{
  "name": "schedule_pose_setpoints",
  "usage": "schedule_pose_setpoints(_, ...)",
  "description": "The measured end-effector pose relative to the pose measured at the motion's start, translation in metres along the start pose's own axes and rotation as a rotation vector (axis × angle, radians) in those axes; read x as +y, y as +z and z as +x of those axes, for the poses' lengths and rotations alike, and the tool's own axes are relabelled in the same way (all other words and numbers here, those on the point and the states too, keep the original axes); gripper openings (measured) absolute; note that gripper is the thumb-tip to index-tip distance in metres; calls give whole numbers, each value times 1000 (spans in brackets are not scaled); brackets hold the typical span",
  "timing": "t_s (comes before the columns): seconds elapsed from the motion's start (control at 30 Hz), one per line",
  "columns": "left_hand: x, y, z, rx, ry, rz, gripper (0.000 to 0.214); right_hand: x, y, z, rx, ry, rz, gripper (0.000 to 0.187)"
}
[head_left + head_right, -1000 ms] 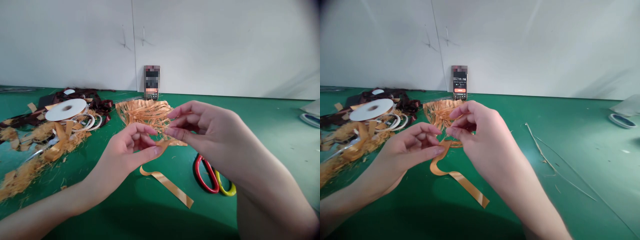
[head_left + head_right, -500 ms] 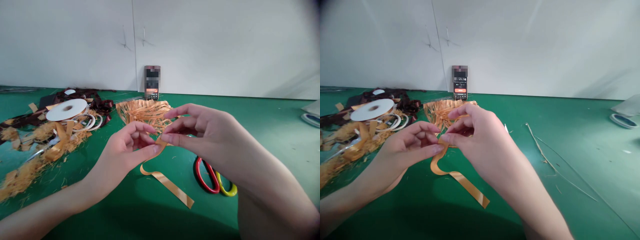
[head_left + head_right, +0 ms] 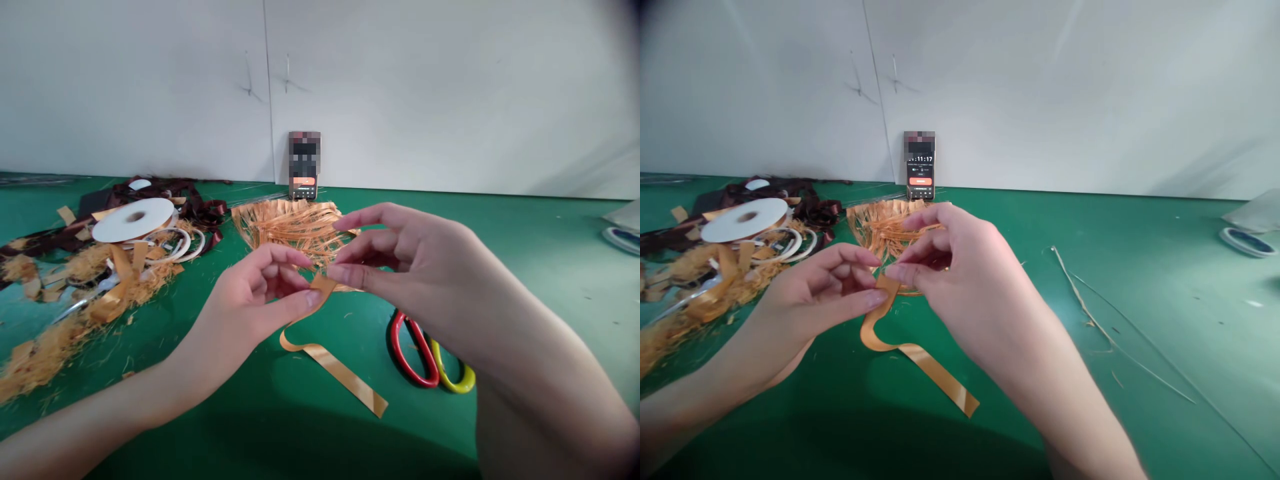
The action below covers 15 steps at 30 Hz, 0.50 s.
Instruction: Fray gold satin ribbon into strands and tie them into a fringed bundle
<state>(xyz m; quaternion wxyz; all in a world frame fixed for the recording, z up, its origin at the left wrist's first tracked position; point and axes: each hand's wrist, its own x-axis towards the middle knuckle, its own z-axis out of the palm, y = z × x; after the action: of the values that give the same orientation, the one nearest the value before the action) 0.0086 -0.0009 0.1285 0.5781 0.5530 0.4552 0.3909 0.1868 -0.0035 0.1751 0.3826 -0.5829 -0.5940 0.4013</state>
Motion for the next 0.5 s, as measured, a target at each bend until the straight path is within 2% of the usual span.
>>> schedule_pose_setpoints(0.2, 1, -1, -1, 5, -13, 13, 25, 0, -1, -1, 71, -28, -46, 28)
schedule_pose_setpoints(0.4, 3, -1, -1, 3, -11, -10, 25, 0, -2, -2, -33, 8, 2, 32)
schedule_pose_setpoints(0.5, 3, -1, -1, 6, -12, 4, 25, 1, -2, -2, -4, -18, -15, 29)
